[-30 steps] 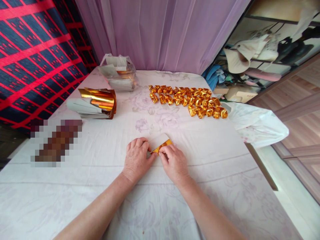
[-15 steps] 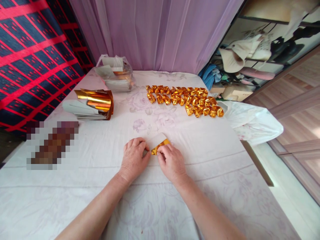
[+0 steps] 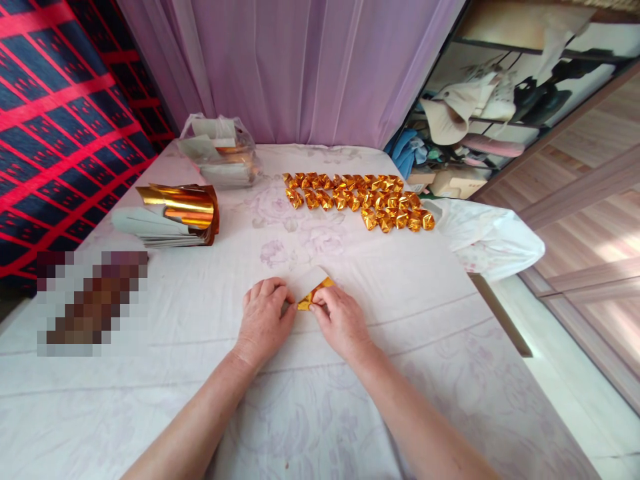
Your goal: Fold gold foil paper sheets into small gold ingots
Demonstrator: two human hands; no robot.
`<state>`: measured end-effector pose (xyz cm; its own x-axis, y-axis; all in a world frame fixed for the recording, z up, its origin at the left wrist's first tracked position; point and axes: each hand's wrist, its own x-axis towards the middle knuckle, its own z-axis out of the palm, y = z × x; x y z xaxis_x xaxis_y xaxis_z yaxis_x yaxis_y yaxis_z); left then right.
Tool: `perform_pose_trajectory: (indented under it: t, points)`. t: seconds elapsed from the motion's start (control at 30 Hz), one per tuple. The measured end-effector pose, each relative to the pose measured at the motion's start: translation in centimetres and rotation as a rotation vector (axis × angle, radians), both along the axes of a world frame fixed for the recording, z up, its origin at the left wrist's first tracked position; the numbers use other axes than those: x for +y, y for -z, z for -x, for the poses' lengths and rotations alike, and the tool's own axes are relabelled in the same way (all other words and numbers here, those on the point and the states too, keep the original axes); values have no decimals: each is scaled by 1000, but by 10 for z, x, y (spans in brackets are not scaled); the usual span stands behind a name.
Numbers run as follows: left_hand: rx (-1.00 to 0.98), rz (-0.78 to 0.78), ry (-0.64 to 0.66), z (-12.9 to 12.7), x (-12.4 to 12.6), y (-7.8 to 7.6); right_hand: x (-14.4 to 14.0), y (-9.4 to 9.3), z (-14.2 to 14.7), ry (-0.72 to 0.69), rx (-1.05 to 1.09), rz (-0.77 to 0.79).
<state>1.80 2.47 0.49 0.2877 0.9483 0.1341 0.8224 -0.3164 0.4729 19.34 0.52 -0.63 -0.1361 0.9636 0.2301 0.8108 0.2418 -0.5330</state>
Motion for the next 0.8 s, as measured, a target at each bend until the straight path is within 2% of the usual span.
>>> perform_pose_trajectory:
  t: [0.2, 0.67, 0.8]
  points:
    - [-20, 5, 8, 2, 1, -1, 0, 3, -10, -77, 79, -39]
    - [-33, -56, 48, 8, 2, 1, -1, 10, -6, -48, 37, -107]
    - [14, -106, 5, 3, -2, 2, -1, 11, -5, -43, 37, -108]
